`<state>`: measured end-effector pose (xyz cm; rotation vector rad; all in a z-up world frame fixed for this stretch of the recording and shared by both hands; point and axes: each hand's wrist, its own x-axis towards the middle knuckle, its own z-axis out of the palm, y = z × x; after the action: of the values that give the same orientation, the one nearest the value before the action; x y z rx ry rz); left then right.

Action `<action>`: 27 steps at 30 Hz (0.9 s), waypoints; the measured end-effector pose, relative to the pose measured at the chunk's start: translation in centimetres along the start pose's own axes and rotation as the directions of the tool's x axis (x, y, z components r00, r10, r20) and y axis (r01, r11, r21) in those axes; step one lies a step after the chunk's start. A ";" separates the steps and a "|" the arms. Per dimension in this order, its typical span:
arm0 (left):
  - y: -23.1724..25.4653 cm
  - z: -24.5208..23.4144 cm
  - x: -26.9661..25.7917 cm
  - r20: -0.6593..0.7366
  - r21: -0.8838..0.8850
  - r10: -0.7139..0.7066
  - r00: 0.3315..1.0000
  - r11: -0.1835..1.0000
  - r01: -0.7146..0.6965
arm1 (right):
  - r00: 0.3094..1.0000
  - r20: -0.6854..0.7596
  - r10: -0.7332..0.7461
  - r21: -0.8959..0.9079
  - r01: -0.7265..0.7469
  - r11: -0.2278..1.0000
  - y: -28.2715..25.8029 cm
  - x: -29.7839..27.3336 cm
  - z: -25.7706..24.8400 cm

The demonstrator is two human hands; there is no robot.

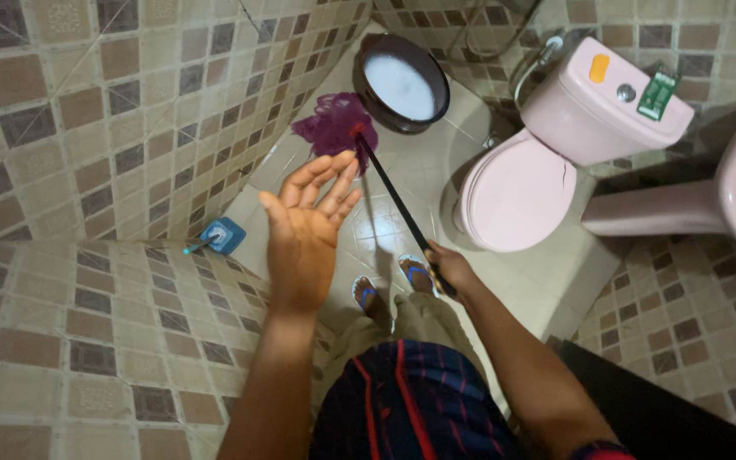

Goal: The person cleans the bathroom floor using a mop, wiping the area around the toilet, sink, and bucket.

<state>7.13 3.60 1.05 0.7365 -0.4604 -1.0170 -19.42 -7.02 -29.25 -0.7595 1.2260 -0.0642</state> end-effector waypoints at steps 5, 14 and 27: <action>-0.9 0.8 1.4 0.069 -0.018 -0.025 0.997 0.999 0.027 | 0.990 -0.087 0.113 -0.093 -0.121 0.988 2.4 -6.9 -1.1; -1.3 1.6 1.5 0.062 -0.014 0.007 0.998 1.000 -0.006 | 0.998 -0.060 0.026 -0.044 -0.029 0.999 0.7 -2.2 -0.5; -2.6 3.7 -2.0 -0.092 0.124 0.183 0.979 0.977 -0.171 | 0.994 0.087 0.070 -0.292 -0.042 0.956 -7.9 2.0 -0.5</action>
<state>2.27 3.26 1.62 0.8320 -0.4898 -0.7865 -16.37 -14.16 -26.60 -0.9705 1.1772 0.2010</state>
